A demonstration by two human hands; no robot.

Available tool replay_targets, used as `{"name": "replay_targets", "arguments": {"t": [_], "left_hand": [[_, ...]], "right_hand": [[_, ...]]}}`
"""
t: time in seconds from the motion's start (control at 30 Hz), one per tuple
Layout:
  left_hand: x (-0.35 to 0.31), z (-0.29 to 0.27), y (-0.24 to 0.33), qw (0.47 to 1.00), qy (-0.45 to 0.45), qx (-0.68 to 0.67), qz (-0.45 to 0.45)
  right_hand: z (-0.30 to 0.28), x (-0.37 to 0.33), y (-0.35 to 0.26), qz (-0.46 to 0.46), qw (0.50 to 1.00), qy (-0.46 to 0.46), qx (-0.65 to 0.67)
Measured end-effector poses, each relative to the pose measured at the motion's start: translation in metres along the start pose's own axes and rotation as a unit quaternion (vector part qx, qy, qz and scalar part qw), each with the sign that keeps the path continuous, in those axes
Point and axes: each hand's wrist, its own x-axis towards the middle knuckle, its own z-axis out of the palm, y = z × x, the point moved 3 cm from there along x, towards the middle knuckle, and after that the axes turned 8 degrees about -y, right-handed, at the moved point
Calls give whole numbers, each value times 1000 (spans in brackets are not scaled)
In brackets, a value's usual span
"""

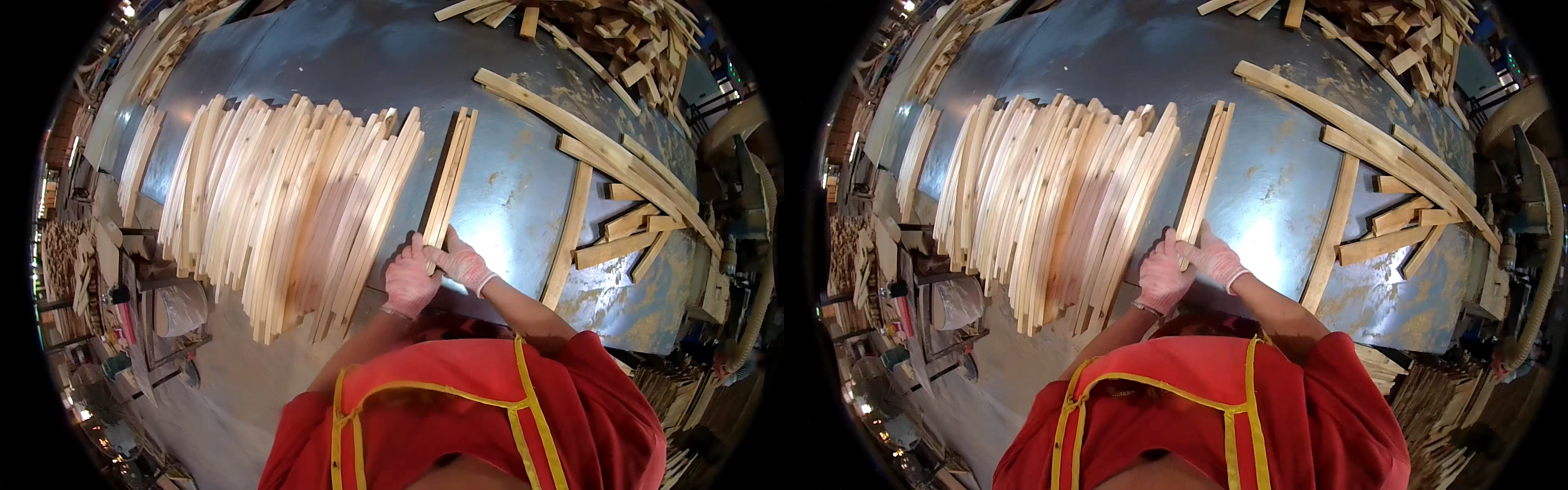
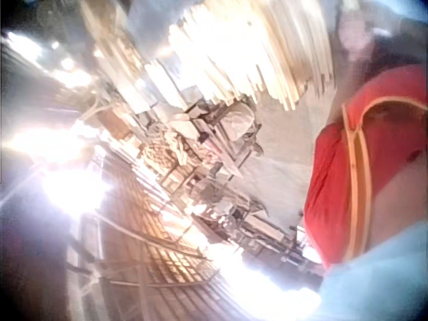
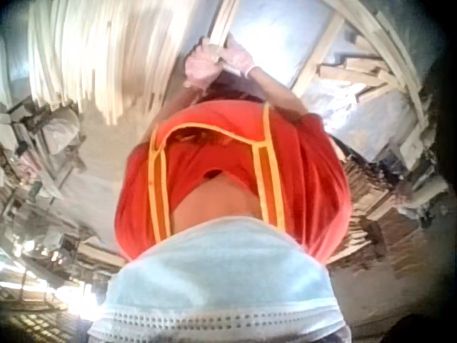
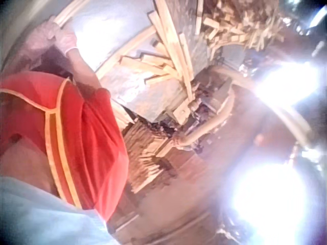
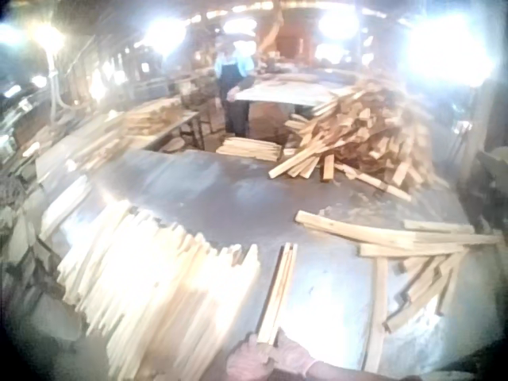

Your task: The person picks up wooden planks from a scattered pile on a metal table and arranges them into a neat stack. The person repeatedly selects planks, aligns them, and places them onto the growing stack, clearing the table surface.

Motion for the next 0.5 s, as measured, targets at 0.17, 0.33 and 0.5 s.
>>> {"name": "replay_targets", "arguments": {"t": [0.17, 0.33, 0.5], "left_hand": [[-22, -20, -43, 990, 61, -119, 41], [-75, -92, -102, 987, 140, 81, 11], [-108, -109, -182, 951, 209, 219, -68]], "right_hand": [[-10, -44, -27, -77, 951, -27, 297], [-81, -38, 27, -61, 969, 65, 232], [-233, 4, 87, -128, 960, 217, 119]]}}
